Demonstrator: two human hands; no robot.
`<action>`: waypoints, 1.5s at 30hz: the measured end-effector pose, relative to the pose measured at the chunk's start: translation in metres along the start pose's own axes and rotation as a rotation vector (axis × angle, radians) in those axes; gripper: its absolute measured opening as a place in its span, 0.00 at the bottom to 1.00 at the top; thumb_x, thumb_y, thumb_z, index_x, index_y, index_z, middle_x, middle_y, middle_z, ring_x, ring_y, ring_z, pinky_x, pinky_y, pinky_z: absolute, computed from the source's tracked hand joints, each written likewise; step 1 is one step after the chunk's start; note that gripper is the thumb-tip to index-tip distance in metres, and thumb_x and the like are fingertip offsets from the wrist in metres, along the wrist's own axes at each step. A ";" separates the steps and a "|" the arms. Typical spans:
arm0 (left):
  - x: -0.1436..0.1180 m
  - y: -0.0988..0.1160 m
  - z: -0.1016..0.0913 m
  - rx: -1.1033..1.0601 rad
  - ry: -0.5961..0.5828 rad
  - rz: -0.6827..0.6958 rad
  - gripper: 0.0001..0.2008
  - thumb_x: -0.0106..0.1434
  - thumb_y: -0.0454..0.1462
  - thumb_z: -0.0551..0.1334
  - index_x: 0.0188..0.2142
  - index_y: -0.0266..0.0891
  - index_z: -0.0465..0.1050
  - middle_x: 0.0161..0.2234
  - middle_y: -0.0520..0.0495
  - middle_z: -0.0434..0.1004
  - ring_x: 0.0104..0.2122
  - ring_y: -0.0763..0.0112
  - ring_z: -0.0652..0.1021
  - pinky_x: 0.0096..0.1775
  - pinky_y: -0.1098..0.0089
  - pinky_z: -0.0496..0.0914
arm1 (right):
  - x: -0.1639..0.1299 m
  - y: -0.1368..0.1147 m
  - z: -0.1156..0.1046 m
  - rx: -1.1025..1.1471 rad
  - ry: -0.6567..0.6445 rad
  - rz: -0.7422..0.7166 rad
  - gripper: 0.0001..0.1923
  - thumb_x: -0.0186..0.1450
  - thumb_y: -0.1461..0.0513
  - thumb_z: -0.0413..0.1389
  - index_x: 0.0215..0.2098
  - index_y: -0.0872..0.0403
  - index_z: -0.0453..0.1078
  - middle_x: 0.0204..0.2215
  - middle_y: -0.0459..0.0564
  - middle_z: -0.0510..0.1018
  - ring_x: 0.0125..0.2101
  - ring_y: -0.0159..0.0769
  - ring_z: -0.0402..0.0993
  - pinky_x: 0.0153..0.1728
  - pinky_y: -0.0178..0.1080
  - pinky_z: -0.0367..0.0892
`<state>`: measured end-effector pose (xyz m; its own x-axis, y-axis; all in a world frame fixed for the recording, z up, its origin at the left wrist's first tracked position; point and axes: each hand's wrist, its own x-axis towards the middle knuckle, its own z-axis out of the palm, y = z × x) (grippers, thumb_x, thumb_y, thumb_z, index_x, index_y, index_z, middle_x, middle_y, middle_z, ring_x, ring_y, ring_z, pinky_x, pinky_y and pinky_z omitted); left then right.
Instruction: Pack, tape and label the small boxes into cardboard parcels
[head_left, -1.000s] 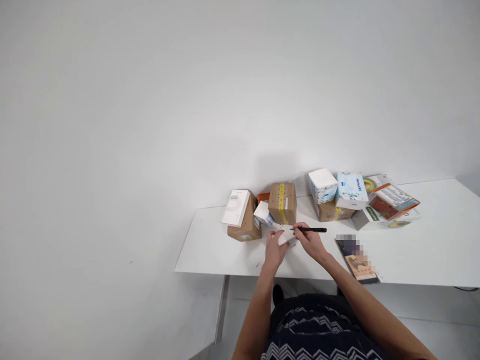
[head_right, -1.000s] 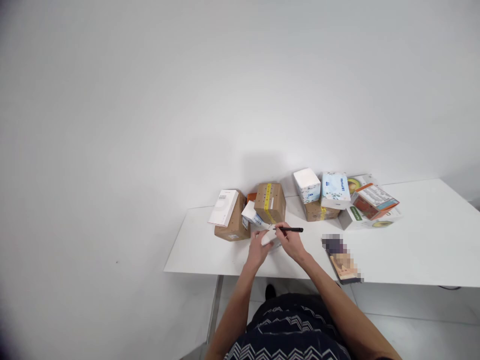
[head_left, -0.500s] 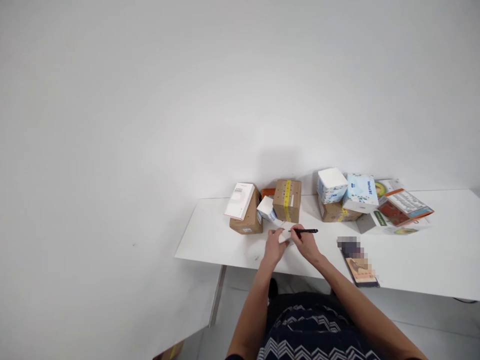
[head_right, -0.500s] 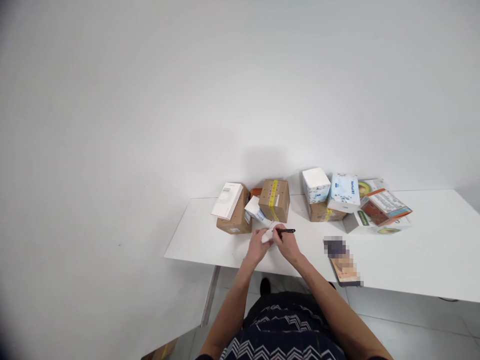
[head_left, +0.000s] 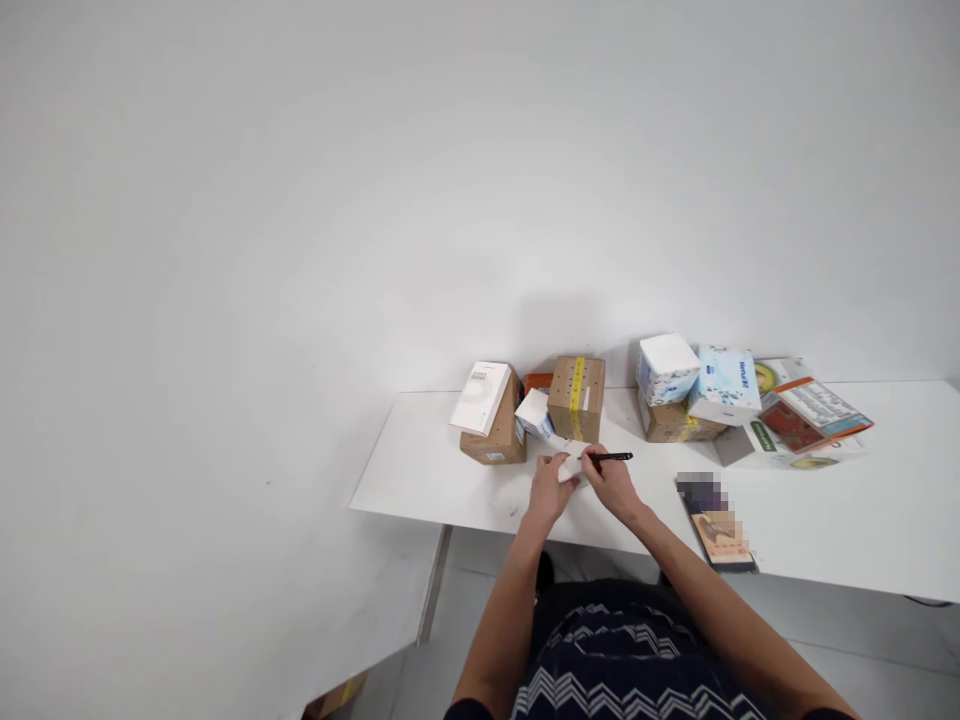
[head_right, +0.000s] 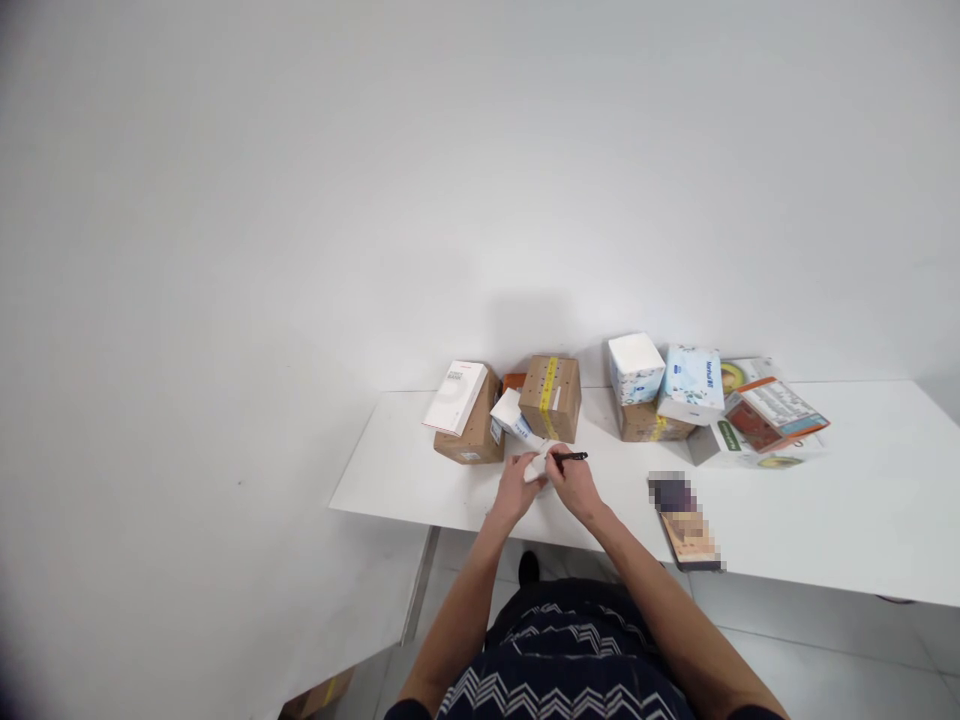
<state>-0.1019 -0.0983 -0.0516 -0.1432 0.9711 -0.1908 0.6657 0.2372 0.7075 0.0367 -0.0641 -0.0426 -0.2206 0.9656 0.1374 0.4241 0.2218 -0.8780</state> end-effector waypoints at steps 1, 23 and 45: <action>0.000 0.000 0.000 -0.001 -0.001 0.001 0.23 0.53 0.33 0.65 0.50 0.45 0.69 0.44 0.45 0.67 0.46 0.64 0.71 0.50 0.64 0.66 | 0.000 -0.001 -0.001 0.008 -0.002 -0.005 0.10 0.62 0.57 0.45 0.31 0.52 0.65 0.23 0.48 0.74 0.24 0.36 0.70 0.28 0.36 0.64; -0.002 0.015 -0.008 0.038 -0.045 0.067 0.22 0.54 0.36 0.63 0.50 0.42 0.68 0.41 0.46 0.65 0.44 0.63 0.69 0.49 0.65 0.65 | -0.039 0.135 -0.037 -0.331 -0.198 0.669 0.15 0.58 0.57 0.54 0.16 0.54 0.65 0.20 0.57 0.75 0.29 0.47 0.75 0.31 0.40 0.63; 0.005 0.022 0.003 0.057 -0.022 0.058 0.23 0.56 0.37 0.63 0.52 0.44 0.67 0.44 0.44 0.64 0.46 0.61 0.69 0.50 0.64 0.65 | -0.090 0.148 -0.091 -0.656 0.111 0.843 0.36 0.56 0.49 0.52 0.59 0.56 0.59 0.50 0.68 0.66 0.51 0.62 0.62 0.44 0.57 0.61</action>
<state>-0.0856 -0.0885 -0.0394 -0.0876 0.9823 -0.1658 0.7132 0.1781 0.6780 0.1991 -0.1061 -0.1430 0.4306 0.8410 -0.3276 0.7985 -0.5242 -0.2960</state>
